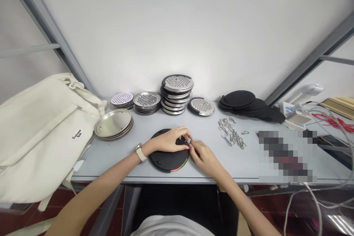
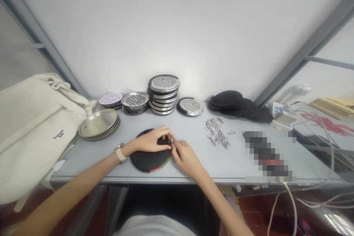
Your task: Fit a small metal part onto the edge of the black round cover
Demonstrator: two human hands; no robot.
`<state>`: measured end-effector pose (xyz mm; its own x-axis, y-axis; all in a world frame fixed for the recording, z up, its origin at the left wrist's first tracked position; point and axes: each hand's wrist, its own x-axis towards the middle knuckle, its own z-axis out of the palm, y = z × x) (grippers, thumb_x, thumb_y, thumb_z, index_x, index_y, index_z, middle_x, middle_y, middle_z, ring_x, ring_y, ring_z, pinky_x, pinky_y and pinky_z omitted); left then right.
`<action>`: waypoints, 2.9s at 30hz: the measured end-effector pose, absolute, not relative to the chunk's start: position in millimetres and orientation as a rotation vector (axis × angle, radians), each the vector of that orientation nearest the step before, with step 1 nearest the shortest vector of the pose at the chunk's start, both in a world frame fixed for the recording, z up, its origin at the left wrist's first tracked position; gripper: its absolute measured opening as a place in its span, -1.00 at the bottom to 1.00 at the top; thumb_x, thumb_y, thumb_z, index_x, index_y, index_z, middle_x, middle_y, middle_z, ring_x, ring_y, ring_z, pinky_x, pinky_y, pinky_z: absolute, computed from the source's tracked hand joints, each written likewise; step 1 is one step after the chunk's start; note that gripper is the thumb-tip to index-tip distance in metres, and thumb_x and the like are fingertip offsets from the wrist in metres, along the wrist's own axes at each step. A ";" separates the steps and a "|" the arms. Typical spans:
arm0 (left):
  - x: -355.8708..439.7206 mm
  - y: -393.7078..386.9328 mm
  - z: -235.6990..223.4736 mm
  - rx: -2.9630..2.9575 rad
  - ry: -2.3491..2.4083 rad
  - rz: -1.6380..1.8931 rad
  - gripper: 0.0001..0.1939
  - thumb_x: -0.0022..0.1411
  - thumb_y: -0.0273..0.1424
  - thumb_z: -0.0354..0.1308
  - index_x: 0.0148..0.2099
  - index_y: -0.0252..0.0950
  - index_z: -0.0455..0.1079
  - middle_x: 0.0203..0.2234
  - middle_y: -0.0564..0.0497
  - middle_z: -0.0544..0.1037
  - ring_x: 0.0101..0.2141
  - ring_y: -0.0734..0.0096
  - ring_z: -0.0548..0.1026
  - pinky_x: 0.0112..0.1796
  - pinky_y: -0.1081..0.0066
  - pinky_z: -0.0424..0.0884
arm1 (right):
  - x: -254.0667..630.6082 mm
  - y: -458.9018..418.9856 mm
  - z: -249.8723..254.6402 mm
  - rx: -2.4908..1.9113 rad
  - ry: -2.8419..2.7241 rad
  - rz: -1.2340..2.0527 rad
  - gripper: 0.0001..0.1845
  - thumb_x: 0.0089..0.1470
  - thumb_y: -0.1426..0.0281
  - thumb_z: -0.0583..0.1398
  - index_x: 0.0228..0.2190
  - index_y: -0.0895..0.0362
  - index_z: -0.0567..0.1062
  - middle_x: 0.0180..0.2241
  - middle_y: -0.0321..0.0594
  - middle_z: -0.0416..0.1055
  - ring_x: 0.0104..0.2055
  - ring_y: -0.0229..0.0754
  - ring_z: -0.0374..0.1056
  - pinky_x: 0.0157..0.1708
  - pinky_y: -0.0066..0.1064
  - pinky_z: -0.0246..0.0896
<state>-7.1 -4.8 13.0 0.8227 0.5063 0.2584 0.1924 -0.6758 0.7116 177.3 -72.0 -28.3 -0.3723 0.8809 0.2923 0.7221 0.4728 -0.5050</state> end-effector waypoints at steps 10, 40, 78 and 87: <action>-6.5 -1.9 12.0 2.288 0.540 0.573 -0.73 0.11 -0.44 0.23 -0.12 -0.30 0.33 -0.27 0.00 0.45 -0.30 0.46 0.42 -0.22 0.43 0.36 | 177.9 -72.5 -28.8 -1.362 -2.205 0.370 -0.72 0.27 0.44 -0.07 -0.48 0.09 0.25 -0.52 -0.26 0.29 -0.40 -0.16 0.24 -0.36 -0.36 0.12; -6.1 1.3 10.9 2.233 0.536 0.548 -0.70 0.08 -0.44 0.25 -0.11 -0.32 0.34 -0.27 -0.01 0.47 -0.32 0.48 0.42 -0.25 0.45 0.39 | 180.5 -71.1 -32.7 -1.364 -2.180 0.336 -0.72 0.29 0.42 -0.10 -0.42 0.10 0.30 -0.50 -0.24 0.32 -0.41 -0.17 0.27 -0.39 -0.37 0.12; -7.1 1.8 10.6 2.282 0.484 0.528 -0.63 0.02 -0.56 0.20 -0.08 -0.30 0.34 -0.22 -0.02 0.47 -0.28 0.46 0.42 -0.21 0.45 0.37 | 179.6 -72.9 -31.9 -1.347 -2.235 0.361 -0.74 0.28 0.41 -0.10 -0.43 0.10 0.27 -0.49 -0.22 0.32 -0.38 -0.14 0.25 -0.34 -0.34 0.11; -6.9 2.7 9.8 2.287 0.461 0.549 -0.61 -0.02 -0.61 0.17 -0.09 -0.31 0.33 -0.24 -0.02 0.47 -0.28 0.46 0.40 -0.20 0.45 0.38 | 179.4 -71.9 -31.8 -1.335 -2.235 0.392 -0.75 0.29 0.41 -0.11 -0.40 0.10 0.27 -0.47 -0.22 0.32 -0.37 -0.13 0.24 -0.33 -0.33 0.10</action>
